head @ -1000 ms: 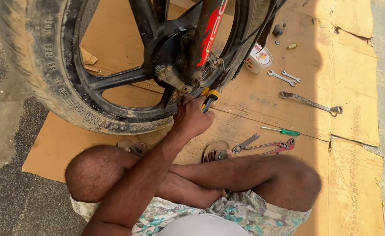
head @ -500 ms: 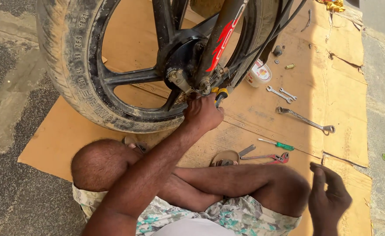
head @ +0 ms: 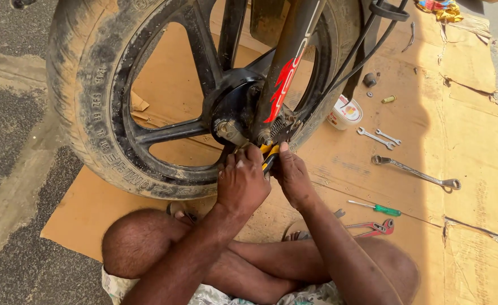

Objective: The person sits on the ground beside a motorcycle's front wheel and works on the brake and axle assembly. They use a screwdriver, pliers, and a spanner to loosen and adjust components, then use a hammer and pliers to work on the wheel hub area.

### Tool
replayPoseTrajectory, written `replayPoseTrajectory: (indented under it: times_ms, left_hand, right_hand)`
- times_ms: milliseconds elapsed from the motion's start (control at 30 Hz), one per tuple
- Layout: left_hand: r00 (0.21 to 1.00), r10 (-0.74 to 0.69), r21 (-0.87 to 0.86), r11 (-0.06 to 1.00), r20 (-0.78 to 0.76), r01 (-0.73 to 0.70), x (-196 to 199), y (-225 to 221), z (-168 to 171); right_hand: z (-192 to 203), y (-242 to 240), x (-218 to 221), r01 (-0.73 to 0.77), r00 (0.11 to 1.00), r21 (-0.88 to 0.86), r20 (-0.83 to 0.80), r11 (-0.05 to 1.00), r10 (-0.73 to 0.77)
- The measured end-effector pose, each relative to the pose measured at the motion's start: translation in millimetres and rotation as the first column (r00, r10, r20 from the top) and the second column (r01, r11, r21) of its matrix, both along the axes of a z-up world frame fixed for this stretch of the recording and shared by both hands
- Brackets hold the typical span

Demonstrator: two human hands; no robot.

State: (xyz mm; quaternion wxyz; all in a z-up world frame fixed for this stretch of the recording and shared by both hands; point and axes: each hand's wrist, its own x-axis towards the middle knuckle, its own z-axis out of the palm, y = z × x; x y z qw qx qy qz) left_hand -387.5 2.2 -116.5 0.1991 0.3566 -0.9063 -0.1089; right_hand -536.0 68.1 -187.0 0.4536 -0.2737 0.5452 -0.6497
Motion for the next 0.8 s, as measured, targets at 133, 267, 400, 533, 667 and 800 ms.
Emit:
replayPoseTrajectory:
  times_ms: [133,267,400,533,667,800]
  left_hand:
    - [0.997,0.006,-0.057,0.998,-0.080,-0.011,4.2,-3.9,10.7]
    - [0.992,0.055,-0.053,0.997,-0.115,-0.061,-0.5,-5.6,13.3]
    - [0.988,0.095,-0.007,0.995,-0.125,-0.097,1.5,-1.6,18.6]
    - [0.989,0.135,0.086,0.988,-0.056,-0.130,8.6,-5.6,4.7]
    - [0.984,0.176,0.047,0.983,-0.009,-0.175,7.1,-3.6,-10.4]
    - [0.984,0.179,0.115,0.978,-0.023,-0.175,5.2,-2.8,-3.5]
  right_hand:
    - [36.0,-9.5,17.9,-0.028,0.968,-0.004,-0.250,1.000,0.026]
    - [27.8,-16.6,8.1,0.016,0.872,0.022,-0.490,1.000,-0.003]
    - [23.2,-12.1,4.3,0.026,0.875,0.056,-0.483,0.998,0.004]
    - [10.0,-15.4,-0.7,0.037,0.872,0.046,-0.489,0.998,-0.010]
    - [8.1,-15.9,-5.0,-0.032,0.911,0.022,-0.411,0.999,0.038]
    - [9.7,-14.8,-10.3,-0.151,0.926,-0.052,-0.356,0.987,0.123]
